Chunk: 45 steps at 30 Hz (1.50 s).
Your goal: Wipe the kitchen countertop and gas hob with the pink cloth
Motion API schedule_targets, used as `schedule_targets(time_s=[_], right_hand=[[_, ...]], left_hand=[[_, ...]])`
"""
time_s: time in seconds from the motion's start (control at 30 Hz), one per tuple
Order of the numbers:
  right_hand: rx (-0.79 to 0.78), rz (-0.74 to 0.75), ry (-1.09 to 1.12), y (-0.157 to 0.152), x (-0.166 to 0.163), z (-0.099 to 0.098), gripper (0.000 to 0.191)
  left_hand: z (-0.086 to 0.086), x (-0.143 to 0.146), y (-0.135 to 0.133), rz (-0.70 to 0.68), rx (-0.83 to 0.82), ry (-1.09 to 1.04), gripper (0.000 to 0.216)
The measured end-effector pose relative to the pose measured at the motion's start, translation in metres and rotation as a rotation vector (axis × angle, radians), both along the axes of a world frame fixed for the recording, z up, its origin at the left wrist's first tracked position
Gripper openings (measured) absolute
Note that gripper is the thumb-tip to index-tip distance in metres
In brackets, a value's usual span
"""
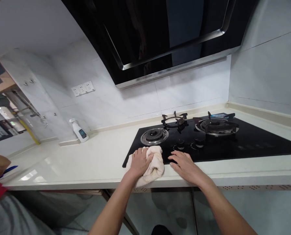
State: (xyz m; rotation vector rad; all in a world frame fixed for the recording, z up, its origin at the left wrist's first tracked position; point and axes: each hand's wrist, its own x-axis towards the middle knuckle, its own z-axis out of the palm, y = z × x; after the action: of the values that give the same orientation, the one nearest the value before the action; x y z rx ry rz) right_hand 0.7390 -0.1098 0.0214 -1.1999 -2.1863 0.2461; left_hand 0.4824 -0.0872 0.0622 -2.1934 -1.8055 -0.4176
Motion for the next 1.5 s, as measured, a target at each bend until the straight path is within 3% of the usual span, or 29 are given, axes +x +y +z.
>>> schedule_targets(time_s=[0.17, 0.3, 0.47, 0.7, 0.8, 0.9, 0.97, 1.07, 1.17, 1.27, 1.37, 1.5], right_hand=[[0.002, 0.003, 0.001, 0.0, 0.001, -0.001, 0.037], [0.026, -0.006, -0.004, 0.001, 0.002, -0.004, 0.038], [0.049, -0.002, 0.003, 0.003, 0.003, -0.01, 0.039], [0.098, -0.076, 0.077, 0.002, 0.003, -0.009, 0.042], [0.211, -0.09, 0.108, 0.0, -0.02, 0.013, 0.043], [0.309, 0.05, 0.035, 0.002, -0.065, 0.04, 0.042], [0.294, 0.102, -0.089, 0.006, -0.1, 0.051, 0.042], [0.211, 0.095, -0.257, 0.013, -0.142, 0.049, 0.041], [0.188, 0.098, -0.302, 0.015, -0.157, 0.037, 0.041], [0.176, 0.108, -0.314, 0.015, -0.144, 0.029, 0.043], [0.145, 0.076, -0.325, 0.016, -0.109, 0.025, 0.046], [0.125, -0.14, -0.355, 0.016, -0.044, 0.015, 0.049]], left_hand=[[0.011, -0.027, 0.004, -0.095, -0.098, -0.054, 0.057], [0.019, -0.064, 0.018, 0.046, -0.094, -0.117, 0.06], [0.008, -0.099, 0.021, 0.166, -0.187, -0.094, 0.038], [-0.005, -0.101, 0.023, 0.16, -0.239, -0.112, 0.043], [-0.007, -0.101, 0.026, 0.163, -0.226, -0.138, 0.046], [-0.009, -0.101, 0.025, 0.161, -0.213, -0.144, 0.046], [-0.01, -0.101, 0.024, 0.169, -0.206, -0.142, 0.047], [-0.011, -0.102, 0.023, 0.192, -0.202, -0.14, 0.051], [-0.011, -0.103, 0.023, 0.208, -0.203, -0.143, 0.052], [-0.011, -0.104, 0.023, 0.21, -0.205, -0.137, 0.052], [-0.01, -0.104, 0.021, 0.201, -0.214, -0.124, 0.051], [-0.009, -0.102, 0.019, 0.206, -0.227, -0.117, 0.054]])
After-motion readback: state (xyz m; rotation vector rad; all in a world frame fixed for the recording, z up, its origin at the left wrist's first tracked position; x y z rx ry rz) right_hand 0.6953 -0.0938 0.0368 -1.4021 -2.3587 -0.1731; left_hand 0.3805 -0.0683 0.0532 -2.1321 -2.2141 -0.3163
